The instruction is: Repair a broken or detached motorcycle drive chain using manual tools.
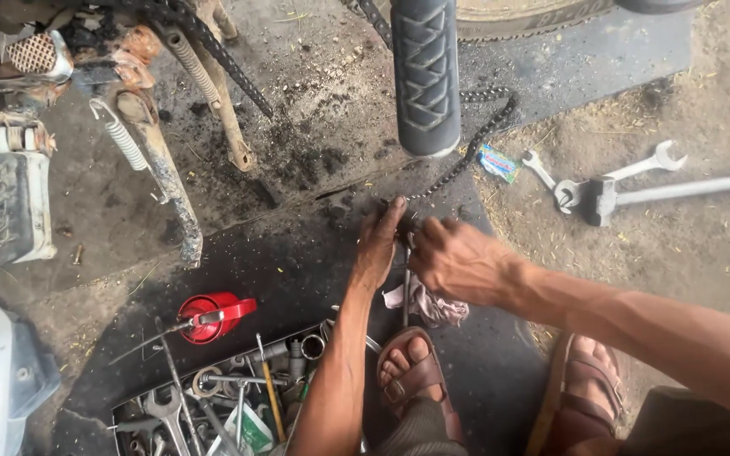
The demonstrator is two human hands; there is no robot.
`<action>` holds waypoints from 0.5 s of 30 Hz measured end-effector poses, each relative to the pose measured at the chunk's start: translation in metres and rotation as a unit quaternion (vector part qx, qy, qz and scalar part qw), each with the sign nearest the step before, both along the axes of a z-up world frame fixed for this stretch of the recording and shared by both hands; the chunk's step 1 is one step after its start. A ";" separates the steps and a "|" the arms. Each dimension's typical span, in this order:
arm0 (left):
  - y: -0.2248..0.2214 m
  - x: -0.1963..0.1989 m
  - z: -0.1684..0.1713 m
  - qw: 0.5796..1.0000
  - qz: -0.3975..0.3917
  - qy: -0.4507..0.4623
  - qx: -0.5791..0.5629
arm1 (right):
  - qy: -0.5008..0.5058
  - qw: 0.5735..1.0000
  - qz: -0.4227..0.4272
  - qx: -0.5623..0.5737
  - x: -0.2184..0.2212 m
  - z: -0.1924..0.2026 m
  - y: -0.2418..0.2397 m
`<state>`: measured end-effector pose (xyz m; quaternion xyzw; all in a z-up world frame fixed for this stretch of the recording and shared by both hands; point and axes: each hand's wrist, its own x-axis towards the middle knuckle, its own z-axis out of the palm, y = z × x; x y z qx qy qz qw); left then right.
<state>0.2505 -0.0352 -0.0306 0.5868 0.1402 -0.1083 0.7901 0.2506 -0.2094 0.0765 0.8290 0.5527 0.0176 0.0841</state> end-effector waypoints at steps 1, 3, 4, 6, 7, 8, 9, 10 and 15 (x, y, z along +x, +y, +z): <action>0.000 -0.001 -0.002 1.000 -0.002 -0.002 -0.002 | -0.002 1.000 -0.002 -0.002 -0.001 0.002 0.003; -0.002 -0.004 -0.006 1.000 0.006 0.010 -0.023 | -0.048 0.998 0.021 0.041 -0.003 0.005 0.008; -0.001 -0.004 -0.003 1.000 0.003 0.010 -0.026 | -0.049 0.998 0.018 0.037 -0.003 0.007 0.010; 0.002 -0.005 0.002 0.999 0.010 0.019 -0.028 | -0.020 0.998 0.031 0.047 -0.004 0.011 0.014; 0.002 -0.004 -0.003 0.999 0.008 0.019 -0.030 | -0.020 0.998 0.029 0.045 -0.003 0.014 0.016; 0.002 -0.004 -0.008 0.999 0.004 0.023 -0.022 | 0.013 0.999 0.023 0.034 -0.002 0.018 0.018; 0.004 -0.003 -0.012 1.000 0.001 0.027 -0.012 | 0.045 0.999 0.019 0.023 -0.001 0.021 0.021; 0.003 -0.002 -0.011 1.000 0.000 0.027 -0.013 | 0.045 0.999 0.018 0.023 -0.001 0.021 0.021; 0.001 -0.002 0.000 0.999 0.014 0.006 -0.038 | 0.093 0.996 0.019 0.002 0.000 0.012 0.022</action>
